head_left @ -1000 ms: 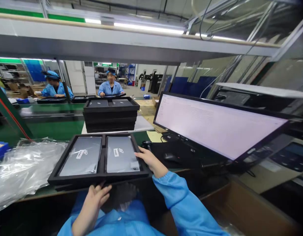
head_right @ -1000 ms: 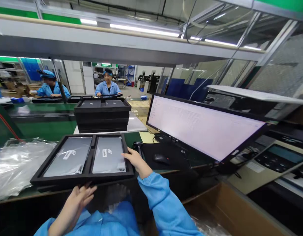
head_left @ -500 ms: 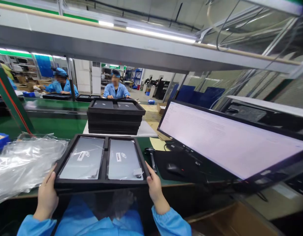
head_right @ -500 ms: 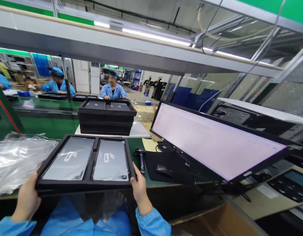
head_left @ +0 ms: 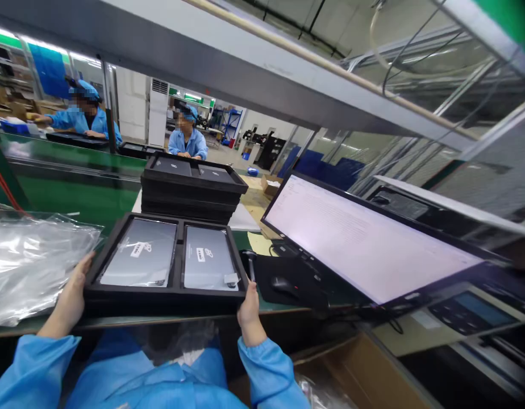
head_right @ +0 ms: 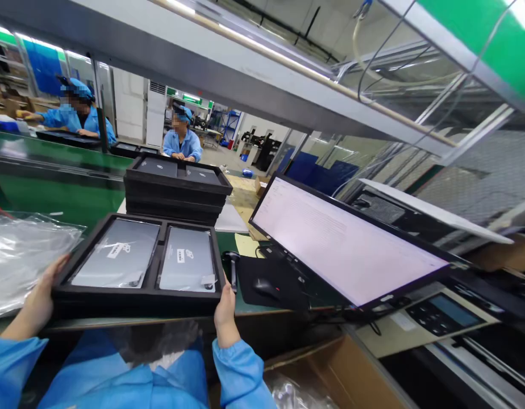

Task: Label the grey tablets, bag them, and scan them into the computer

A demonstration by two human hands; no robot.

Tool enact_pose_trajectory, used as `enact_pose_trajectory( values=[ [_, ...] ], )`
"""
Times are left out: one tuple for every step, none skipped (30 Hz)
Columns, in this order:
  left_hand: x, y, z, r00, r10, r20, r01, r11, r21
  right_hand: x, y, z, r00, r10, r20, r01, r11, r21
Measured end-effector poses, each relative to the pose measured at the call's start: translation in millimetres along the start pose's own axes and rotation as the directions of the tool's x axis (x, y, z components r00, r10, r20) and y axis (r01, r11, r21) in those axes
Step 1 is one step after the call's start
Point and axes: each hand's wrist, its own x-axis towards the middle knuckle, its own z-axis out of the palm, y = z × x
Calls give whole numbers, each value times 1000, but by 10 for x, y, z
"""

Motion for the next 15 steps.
enact_pose_trajectory(
  values=[
    [-5,33,-4,999,-23,34,23,1000,-5,6,-4,5,1000,22,14,-23,999,38],
    [-28,64,-11,997,-40,66,40,999,-10,10,-9,1,999,39,30,-41,996,76],
    [-68,87,-23,995,-44,93,45,999,-16,8,-16,-14,998,50,44,-54,993,107],
    [-121,99,-36,993,-28,111,30,999,-14,2,-23,-38,997,56,57,-63,990,126],
    [-182,97,-51,993,-9,119,10,1000,-7,-9,-30,-69,996,63,63,-71,989,128],
    [-245,81,-64,994,7,113,-7,1000,7,-23,-36,-104,996,69,64,-76,991,107],
    [-305,55,-76,995,17,102,-20,999,25,-38,-43,-141,996,71,61,-75,995,64],
    [-355,23,-84,996,25,87,-29,999,44,-49,-53,-180,996,67,53,-68,998,5],
    [-394,-10,-90,997,32,67,-36,997,66,-53,-66,-220,997,57,47,-54,997,-63],
    [-420,-39,-93,998,40,43,-44,995,92,-47,-85,-262,998,40,54,-33,991,-132],
    [-437,-57,-95,999,48,23,-51,990,129,-26,-112,-310,997,18,74,-4,981,-192],
    [-449,-62,-97,998,61,1,-60,981,185,10,-147,-364,996,-4,94,26,972,-233],
    [-460,-52,-99,996,90,-23,-81,965,251,65,-192,-426,995,-24,99,49,965,-259],
    [-473,-25,-103,988,145,-52,-122,944,306,135,-246,-493,996,-38,76,58,956,-287],
    [-490,15,-106,969,235,-75,-198,921,335,220,-308,-560,999,-41,25,47,942,-333]
  ],
)
